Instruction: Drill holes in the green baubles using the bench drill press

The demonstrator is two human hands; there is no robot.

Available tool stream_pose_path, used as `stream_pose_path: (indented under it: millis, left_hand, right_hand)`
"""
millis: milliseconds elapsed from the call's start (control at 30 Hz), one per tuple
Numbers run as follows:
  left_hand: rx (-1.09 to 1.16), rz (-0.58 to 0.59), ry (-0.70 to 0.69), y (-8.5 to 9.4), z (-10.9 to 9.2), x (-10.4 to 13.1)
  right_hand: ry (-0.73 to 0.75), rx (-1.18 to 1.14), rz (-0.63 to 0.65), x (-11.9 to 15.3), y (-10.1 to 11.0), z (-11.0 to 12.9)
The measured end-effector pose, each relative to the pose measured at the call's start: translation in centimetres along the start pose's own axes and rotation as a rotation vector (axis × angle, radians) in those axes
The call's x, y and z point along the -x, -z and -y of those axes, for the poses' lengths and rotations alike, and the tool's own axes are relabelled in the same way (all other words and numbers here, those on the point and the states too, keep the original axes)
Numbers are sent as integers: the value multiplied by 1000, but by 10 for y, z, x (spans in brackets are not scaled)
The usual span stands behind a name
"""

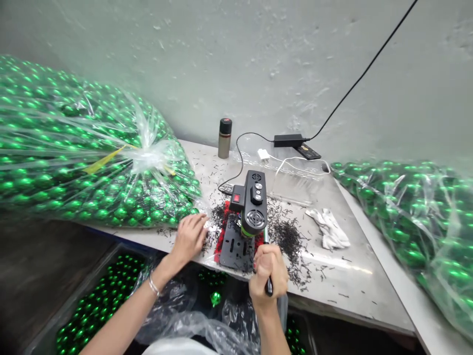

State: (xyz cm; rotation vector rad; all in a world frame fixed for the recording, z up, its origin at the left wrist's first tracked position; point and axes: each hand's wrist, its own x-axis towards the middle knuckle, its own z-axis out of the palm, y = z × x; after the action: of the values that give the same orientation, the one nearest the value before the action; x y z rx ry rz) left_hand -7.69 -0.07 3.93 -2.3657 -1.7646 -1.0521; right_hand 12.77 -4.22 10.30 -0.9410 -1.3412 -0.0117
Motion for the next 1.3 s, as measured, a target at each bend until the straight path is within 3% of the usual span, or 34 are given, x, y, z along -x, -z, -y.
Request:
stream_pose_path:
  millis: [133, 200, 267, 533, 700, 767, 833, 967, 1067, 1200, 1300]
  left_hand:
    - [-369, 351, 44, 14, 28, -57]
    - [-458, 523, 36, 20, 33, -74]
    - [-476, 620, 25, 25, 35, -85]
    - [-426, 765, -48, 39, 42, -98]
    - [-385, 765, -70, 42, 53, -97]
    - [-262, 689, -42, 41, 56, -94]
    - [13, 583, 54, 39, 57, -89]
    - [798, 459, 410, 30, 42, -73]
    - [1233, 454, 637, 16, 19, -55]
    - [1515, 471, 870, -2, -12, -35]
    - [1603, 418, 937, -12, -26, -28]
  right_hand:
    - [-7, 1, 30, 1, 3, -1]
    - [-8, 5, 34, 2, 3, -2]
    - [6, 14, 28, 3, 3, -2]
    - [37, 18, 44, 5, 4, -6]
    - [22, -1, 53, 8, 5, -9]
    - [19, -2, 52, 9, 5, -10]
    - [16, -1, 54, 10, 4, -10]
    - [18, -19, 41, 10, 4, -10]
    - [4, -28, 33, 10, 3, -9]
    - [-3, -35, 59, 10, 4, -8]
    - [4, -27, 69, 10, 5, -7]
